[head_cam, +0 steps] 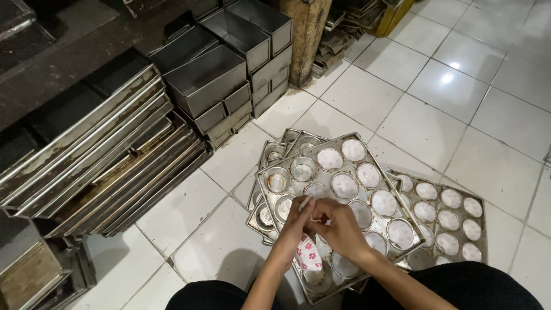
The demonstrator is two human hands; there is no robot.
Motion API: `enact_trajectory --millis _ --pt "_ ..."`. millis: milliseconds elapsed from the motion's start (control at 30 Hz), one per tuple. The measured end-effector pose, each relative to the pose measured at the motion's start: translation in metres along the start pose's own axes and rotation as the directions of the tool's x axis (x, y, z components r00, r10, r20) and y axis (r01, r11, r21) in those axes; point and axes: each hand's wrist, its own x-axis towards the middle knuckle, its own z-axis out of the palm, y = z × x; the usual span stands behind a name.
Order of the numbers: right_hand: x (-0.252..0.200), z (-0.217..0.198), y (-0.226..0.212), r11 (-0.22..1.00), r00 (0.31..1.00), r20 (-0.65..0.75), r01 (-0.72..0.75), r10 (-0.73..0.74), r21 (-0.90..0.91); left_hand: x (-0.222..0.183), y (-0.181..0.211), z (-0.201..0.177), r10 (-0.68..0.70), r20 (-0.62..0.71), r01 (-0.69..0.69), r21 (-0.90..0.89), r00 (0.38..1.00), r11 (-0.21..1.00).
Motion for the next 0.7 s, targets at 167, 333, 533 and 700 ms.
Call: enact_trajectory --millis 167,333,533,700 --pt "0.004 -0.003 0.007 0.996 0.995 0.069 0.073 -0.069 -0.045 0.005 -0.004 -0.003 -0.009 -0.013 0.009 -0.018 1.000 1.000" --pt "0.004 -0.016 -0.007 0.999 0.996 0.090 0.004 0.000 -0.054 0.010 -0.012 -0.008 -0.031 -0.007 0.031 -0.056 0.999 0.998" --pt "0.003 -0.005 0.007 0.992 1.000 -0.004 0.010 -0.010 0.128 0.009 -0.007 -0.005 -0.076 -0.060 0.070 -0.091 0.995 0.993" --pt "0.004 -0.008 0.007 0.990 0.994 0.096 -0.058 0.046 0.132 0.005 -0.002 -0.004 -0.092 -0.072 0.081 -0.135 0.993 0.987"
